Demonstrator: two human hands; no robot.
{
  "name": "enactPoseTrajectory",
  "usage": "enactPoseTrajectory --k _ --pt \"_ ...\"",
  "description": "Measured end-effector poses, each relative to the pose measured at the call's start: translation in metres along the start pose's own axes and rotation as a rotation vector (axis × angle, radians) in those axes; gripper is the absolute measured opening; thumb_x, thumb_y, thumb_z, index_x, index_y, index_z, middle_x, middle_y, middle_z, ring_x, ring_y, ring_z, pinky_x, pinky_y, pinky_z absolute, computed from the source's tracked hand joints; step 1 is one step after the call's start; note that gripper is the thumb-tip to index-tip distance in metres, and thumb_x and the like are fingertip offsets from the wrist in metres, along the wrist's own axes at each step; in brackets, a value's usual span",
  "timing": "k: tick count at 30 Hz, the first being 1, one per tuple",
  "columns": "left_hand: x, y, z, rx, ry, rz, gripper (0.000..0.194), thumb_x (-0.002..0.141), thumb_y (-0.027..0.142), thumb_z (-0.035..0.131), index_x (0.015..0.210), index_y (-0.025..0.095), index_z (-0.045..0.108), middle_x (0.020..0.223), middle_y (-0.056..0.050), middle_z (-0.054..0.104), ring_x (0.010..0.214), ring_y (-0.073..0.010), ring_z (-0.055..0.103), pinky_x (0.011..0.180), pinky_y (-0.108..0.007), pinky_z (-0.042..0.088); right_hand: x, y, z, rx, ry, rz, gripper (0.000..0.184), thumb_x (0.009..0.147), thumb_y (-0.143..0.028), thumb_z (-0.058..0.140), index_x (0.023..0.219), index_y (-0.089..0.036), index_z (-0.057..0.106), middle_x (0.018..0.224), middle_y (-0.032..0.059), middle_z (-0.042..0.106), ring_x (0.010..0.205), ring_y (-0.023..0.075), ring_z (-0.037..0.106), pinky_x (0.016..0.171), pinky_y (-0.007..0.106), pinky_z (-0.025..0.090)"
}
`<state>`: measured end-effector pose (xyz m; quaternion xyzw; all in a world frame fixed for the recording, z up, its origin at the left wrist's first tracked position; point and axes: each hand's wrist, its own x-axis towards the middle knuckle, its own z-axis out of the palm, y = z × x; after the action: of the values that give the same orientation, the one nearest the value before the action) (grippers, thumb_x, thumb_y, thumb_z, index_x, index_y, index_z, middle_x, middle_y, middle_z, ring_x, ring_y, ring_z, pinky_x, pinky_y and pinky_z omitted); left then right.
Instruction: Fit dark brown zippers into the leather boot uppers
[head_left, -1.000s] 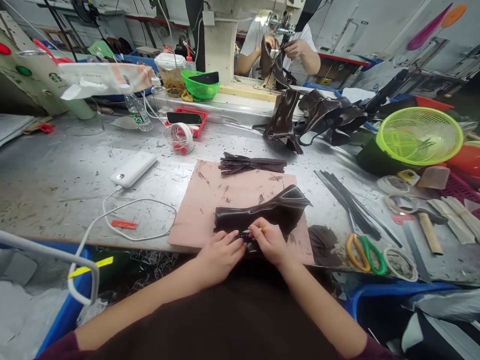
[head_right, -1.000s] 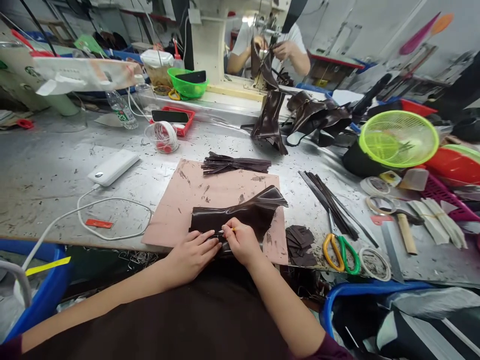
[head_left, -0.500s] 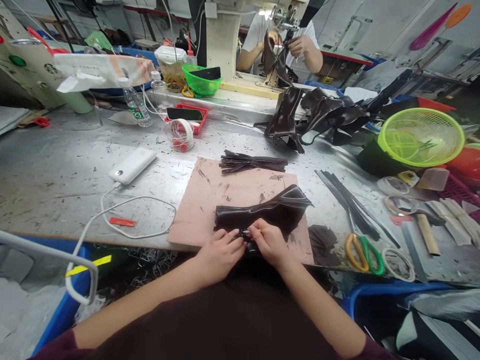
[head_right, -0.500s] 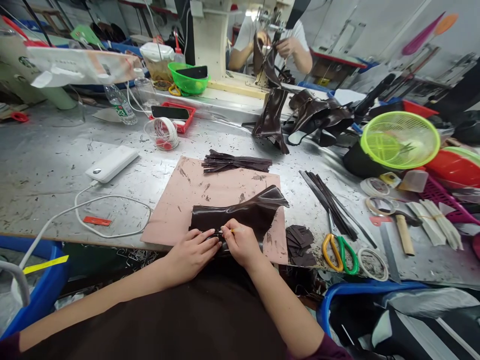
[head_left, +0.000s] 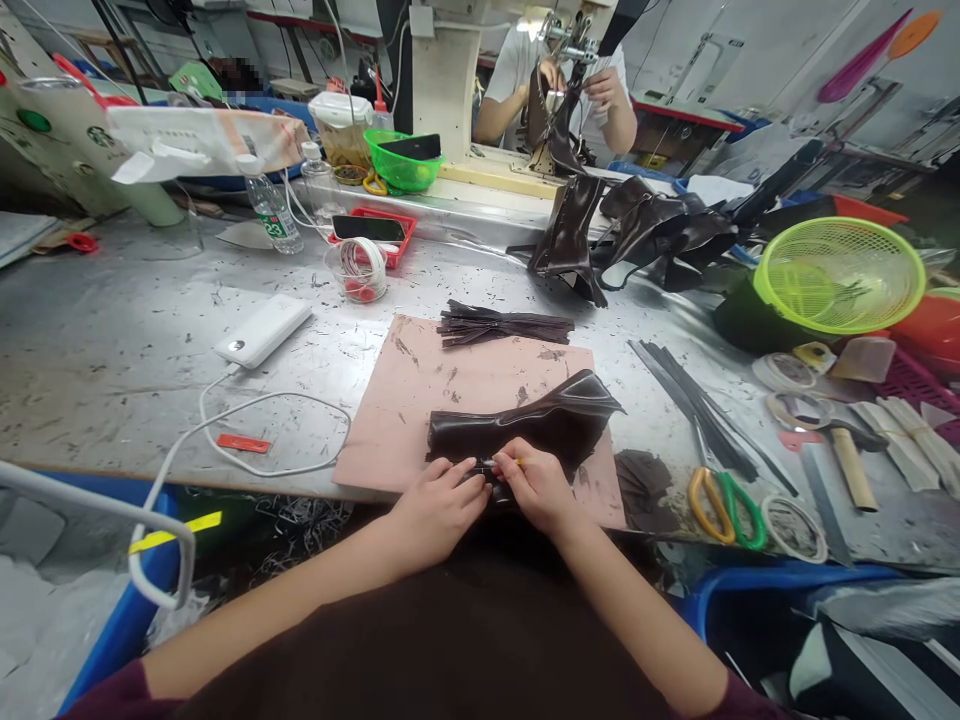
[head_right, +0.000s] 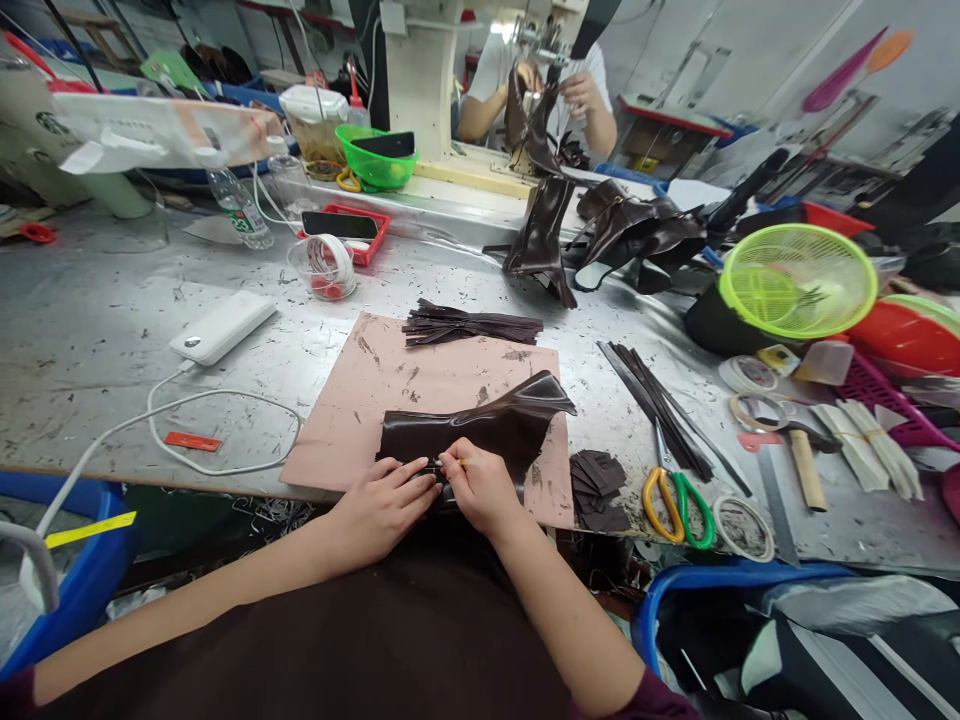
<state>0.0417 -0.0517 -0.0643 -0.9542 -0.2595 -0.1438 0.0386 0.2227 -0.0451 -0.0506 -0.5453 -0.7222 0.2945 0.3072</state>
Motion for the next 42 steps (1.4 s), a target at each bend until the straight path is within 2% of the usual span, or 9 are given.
enactPoseTrajectory --k 7,25,42 --pt "0.0004 0.0001 0.0031 0.021 0.010 -0.011 0.024 0.083 0.017 0.047 0.105 0.016 0.056 0.105 -0.003 0.062 0.106 -0.0219 0.050 0.082 -0.035 0.032 -0.0026 0.0032 -0.0037 0.027 0.093 0.094 0.025 0.086 -0.032 0.036 0.068 -0.020 0.048 0.060 0.0014 0.061 0.056 0.0142 0.059 0.054 0.023 0.044" --pt "0.0008 -0.0003 0.0022 -0.004 0.005 -0.016 0.024 0.081 0.016 0.049 0.104 0.015 0.055 0.105 -0.003 0.062 0.108 -0.0224 0.049 0.082 -0.035 0.031 -0.0041 0.0001 -0.0040 -0.115 0.057 0.030 0.028 0.087 -0.030 0.034 0.065 -0.020 0.048 0.059 0.0014 0.058 0.055 0.0134 0.056 0.053 0.022 0.040" --pt "-0.0005 0.0000 0.0035 -0.010 -0.013 -0.016 0.025 0.082 0.018 0.048 0.107 0.015 0.054 0.106 -0.003 0.062 0.109 -0.0221 0.048 0.084 -0.036 0.031 -0.0038 -0.0028 -0.0065 -0.121 0.051 0.015 0.027 0.086 -0.029 0.034 0.063 -0.021 0.047 0.054 0.0003 0.056 0.050 0.0126 0.054 0.050 0.021 0.038"
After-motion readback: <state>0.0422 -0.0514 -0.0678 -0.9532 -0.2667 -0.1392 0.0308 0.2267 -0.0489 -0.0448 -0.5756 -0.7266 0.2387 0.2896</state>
